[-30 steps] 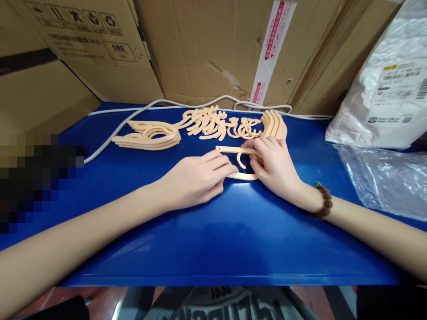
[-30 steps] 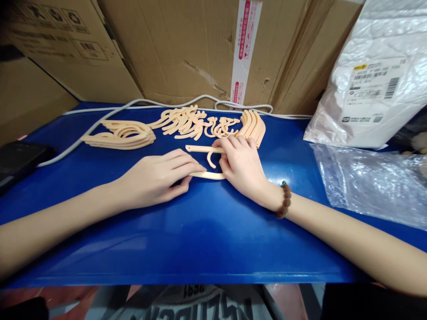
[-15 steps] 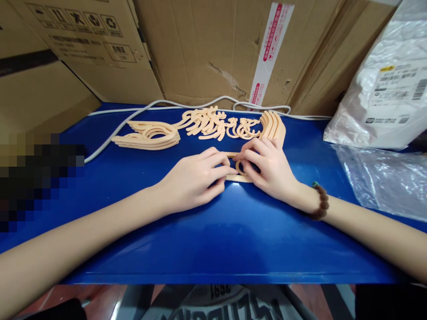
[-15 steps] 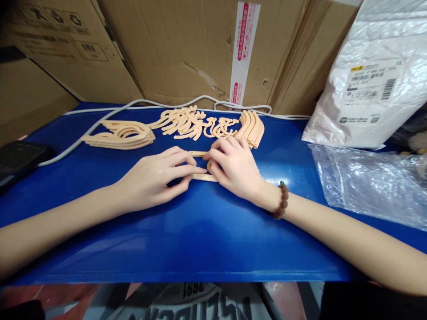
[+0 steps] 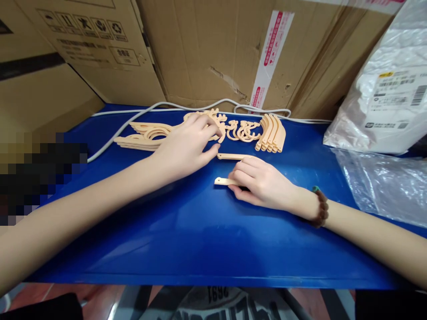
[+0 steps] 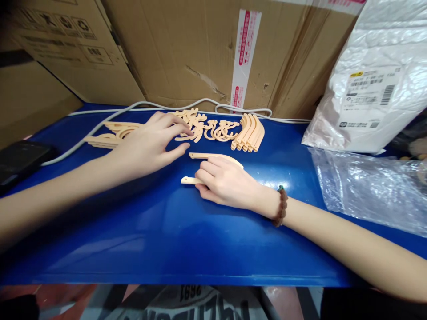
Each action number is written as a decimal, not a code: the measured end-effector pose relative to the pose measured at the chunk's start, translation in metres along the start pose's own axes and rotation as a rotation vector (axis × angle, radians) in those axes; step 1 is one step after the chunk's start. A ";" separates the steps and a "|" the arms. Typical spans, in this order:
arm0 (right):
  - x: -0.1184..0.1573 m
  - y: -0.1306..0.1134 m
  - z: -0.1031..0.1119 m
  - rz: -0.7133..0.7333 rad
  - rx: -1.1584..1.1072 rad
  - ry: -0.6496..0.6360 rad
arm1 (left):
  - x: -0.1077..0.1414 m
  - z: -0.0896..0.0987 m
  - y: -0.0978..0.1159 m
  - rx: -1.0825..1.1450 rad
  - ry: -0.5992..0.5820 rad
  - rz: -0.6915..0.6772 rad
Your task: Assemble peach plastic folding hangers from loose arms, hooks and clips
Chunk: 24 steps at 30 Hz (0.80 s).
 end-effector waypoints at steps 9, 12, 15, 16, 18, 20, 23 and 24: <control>0.003 -0.012 0.002 0.052 0.185 -0.001 | -0.046 -0.029 -0.025 -0.108 -0.050 -0.003; 0.004 -0.011 -0.002 0.036 0.208 -0.053 | -0.061 -0.036 -0.031 -0.073 -0.085 0.007; 0.004 -0.012 0.000 0.046 0.225 -0.033 | -0.072 -0.041 -0.034 -0.038 -0.113 0.028; 0.004 -0.012 0.000 0.046 0.228 -0.026 | -0.075 -0.043 -0.035 -0.037 -0.113 0.034; 0.004 -0.011 0.000 0.037 0.231 -0.025 | -0.080 -0.046 -0.034 -0.064 -0.102 0.036; 0.004 -0.010 -0.001 0.028 0.229 -0.035 | -0.083 -0.050 -0.031 -0.109 -0.097 0.017; 0.005 -0.010 -0.001 0.028 0.213 -0.034 | -0.085 -0.057 -0.027 -0.142 -0.122 -0.004; 0.005 -0.010 -0.001 0.027 0.211 -0.036 | -0.086 -0.057 -0.026 -0.140 -0.129 -0.004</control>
Point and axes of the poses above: each hand's wrist, its own x-axis away from the middle knuckle, its own z-axis out of the back of the hand, y = z × x, the point moved 7 cm from there along -x, towards the middle knuckle, and after that the axes turned 1 degree about x, right-handed, at the moved point
